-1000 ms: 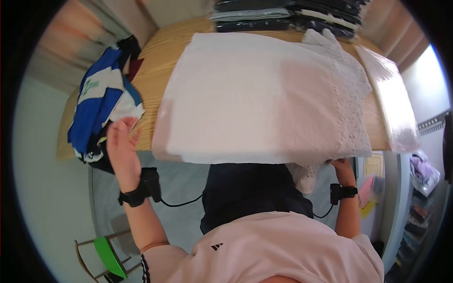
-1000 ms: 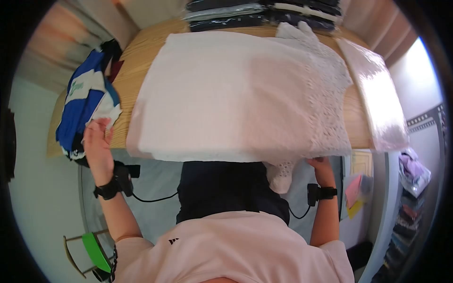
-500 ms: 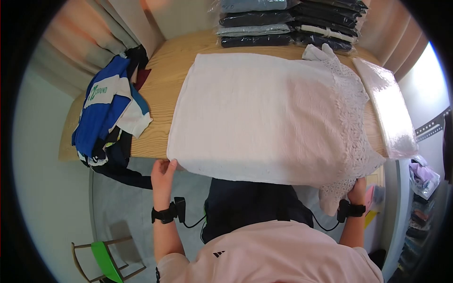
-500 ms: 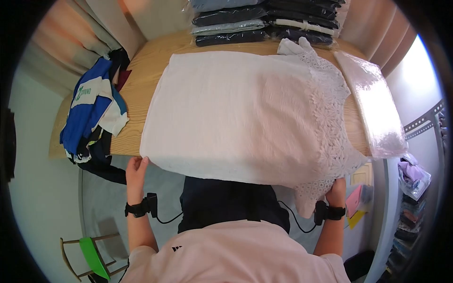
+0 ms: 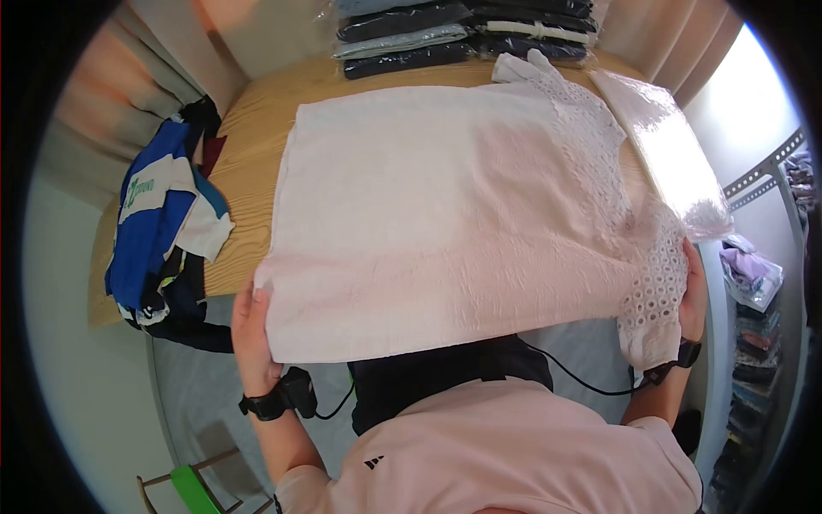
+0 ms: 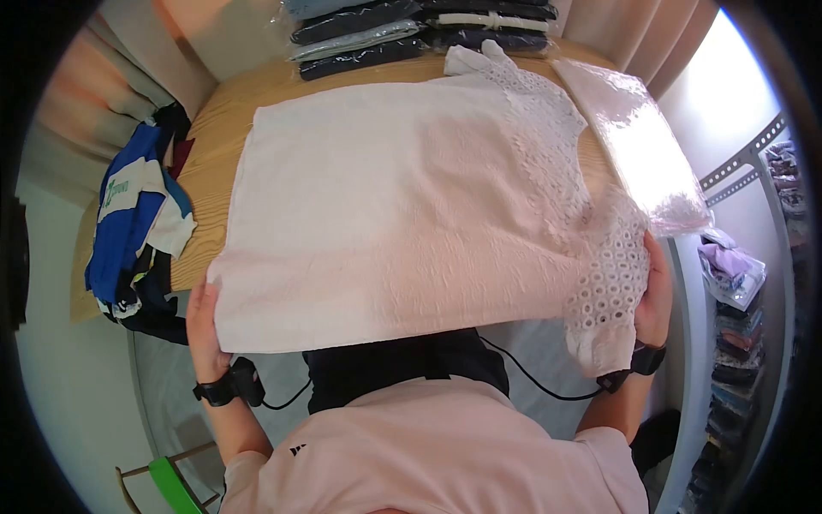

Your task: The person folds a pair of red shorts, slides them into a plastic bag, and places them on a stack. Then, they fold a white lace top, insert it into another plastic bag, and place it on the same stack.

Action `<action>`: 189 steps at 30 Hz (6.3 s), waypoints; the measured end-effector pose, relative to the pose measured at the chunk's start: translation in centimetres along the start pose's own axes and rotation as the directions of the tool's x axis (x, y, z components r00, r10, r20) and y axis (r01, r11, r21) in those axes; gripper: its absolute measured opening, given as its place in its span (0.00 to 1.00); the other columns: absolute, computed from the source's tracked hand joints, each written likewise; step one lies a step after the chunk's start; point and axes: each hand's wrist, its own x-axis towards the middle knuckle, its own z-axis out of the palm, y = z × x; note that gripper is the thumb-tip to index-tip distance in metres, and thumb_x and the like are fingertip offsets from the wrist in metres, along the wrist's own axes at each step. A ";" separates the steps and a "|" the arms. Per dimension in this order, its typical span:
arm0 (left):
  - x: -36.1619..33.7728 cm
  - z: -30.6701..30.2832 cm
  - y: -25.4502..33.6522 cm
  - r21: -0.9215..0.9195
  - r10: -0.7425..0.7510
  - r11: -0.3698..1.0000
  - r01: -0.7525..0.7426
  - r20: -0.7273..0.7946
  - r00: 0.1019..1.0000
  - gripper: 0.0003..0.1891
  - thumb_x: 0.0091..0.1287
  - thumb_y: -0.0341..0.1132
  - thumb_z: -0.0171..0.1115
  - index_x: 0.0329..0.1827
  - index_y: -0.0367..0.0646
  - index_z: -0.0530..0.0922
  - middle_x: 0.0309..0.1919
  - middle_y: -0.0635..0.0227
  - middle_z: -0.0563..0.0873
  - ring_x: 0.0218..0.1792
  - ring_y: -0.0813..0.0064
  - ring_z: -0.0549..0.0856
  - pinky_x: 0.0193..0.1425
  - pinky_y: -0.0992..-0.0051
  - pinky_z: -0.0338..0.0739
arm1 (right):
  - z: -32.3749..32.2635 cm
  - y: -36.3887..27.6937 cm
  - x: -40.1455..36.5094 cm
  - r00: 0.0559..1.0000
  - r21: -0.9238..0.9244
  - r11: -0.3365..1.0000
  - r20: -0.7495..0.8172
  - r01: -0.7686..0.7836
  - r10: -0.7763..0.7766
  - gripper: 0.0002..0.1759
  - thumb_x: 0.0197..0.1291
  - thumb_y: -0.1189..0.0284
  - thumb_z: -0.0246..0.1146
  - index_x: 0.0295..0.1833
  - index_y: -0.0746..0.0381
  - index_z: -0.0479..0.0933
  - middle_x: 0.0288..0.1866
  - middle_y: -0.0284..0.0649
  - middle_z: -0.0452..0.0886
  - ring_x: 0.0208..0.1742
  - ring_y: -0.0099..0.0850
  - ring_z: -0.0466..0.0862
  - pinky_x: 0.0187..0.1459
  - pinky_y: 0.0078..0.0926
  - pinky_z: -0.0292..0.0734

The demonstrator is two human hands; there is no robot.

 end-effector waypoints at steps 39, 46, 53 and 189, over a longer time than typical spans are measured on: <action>6.8 4.9 -0.4 -0.201 -0.097 0.966 0.160 0.292 0.951 0.26 0.75 0.37 0.43 0.73 0.37 0.54 0.72 0.56 0.58 0.73 0.67 0.58 0.74 0.75 0.54 | 4.3 3.6 9.0 0.792 -0.620 -0.550 0.596 0.560 0.134 0.28 0.64 0.64 0.59 0.70 0.49 0.66 0.75 0.53 0.54 0.76 0.53 0.51 0.72 0.44 0.50; 7.1 3.5 5.7 -0.025 0.059 0.998 -0.053 0.324 0.944 0.29 0.70 0.38 0.52 0.71 0.38 0.58 0.65 0.54 0.70 0.65 0.66 0.71 0.68 0.68 0.62 | 10.1 -2.9 8.7 0.779 -0.651 -0.428 0.510 0.627 0.366 0.29 0.58 0.68 0.65 0.67 0.54 0.69 0.69 0.48 0.66 0.70 0.45 0.65 0.69 0.38 0.57; 14.6 7.5 17.0 0.411 0.186 0.817 -0.405 0.477 0.859 0.21 0.70 0.40 0.54 0.63 0.41 0.70 0.57 0.65 0.78 0.60 0.75 0.74 0.63 0.74 0.64 | 20.0 -9.3 15.5 0.758 -0.584 -0.568 0.643 0.580 0.113 0.16 0.60 0.73 0.63 0.54 0.64 0.78 0.52 0.44 0.81 0.53 0.36 0.79 0.59 0.31 0.72; 14.7 -2.5 4.9 0.290 -0.475 0.850 0.440 0.060 0.878 0.21 0.66 0.39 0.63 0.53 0.30 0.74 0.47 0.58 0.83 0.46 0.68 0.83 0.51 0.71 0.77 | 12.1 12.6 5.2 0.705 -0.584 -0.678 0.696 0.445 -0.137 0.30 0.60 0.59 0.60 0.68 0.52 0.67 0.75 0.43 0.58 0.76 0.46 0.54 0.71 0.57 0.43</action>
